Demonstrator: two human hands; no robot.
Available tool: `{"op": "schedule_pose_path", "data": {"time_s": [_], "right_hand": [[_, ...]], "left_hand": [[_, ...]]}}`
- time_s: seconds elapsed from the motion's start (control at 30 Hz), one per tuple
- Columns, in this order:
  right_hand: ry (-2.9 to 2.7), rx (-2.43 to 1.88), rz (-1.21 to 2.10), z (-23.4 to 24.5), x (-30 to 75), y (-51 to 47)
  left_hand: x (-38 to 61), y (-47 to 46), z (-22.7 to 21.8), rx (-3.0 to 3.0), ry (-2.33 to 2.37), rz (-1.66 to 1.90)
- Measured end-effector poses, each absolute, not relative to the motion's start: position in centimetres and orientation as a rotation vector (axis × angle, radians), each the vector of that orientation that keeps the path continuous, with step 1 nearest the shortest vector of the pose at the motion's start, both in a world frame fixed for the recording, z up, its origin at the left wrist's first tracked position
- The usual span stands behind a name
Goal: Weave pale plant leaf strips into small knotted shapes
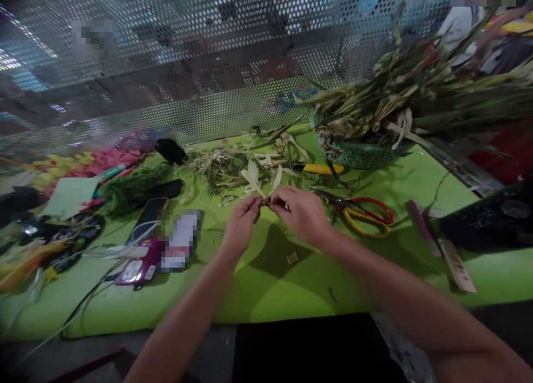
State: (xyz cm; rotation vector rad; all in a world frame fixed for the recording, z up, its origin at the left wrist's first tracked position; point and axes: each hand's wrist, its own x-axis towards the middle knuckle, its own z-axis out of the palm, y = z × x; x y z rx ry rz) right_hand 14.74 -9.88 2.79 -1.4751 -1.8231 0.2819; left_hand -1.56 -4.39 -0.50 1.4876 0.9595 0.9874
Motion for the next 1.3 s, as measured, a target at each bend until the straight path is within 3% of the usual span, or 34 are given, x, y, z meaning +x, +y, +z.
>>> {"op": "schedule_pose_path", "data": {"time_s": [0.4,0.67,1.07,1.3], "right_hand": [[-1.696,-1.460,0.489,2.4,15.4,-9.1],[-1.268,-1.311,0.908,1.8,15.8,-7.8],[-1.108,-1.345,0.812,2.0,15.4,-8.0],[-1.292,-1.454,0.715,2.3,16.2,-8.0]], "left_hand": [[-2.0,-4.3,0.2,1.584,0.939,0.936],[-1.4,-4.8,0.2,1.582,0.869,0.855],[-1.2,-5.4,0.3,1.547,0.756,0.855],[-1.4,-4.8,-0.1,1.578,0.921,0.946]]}}
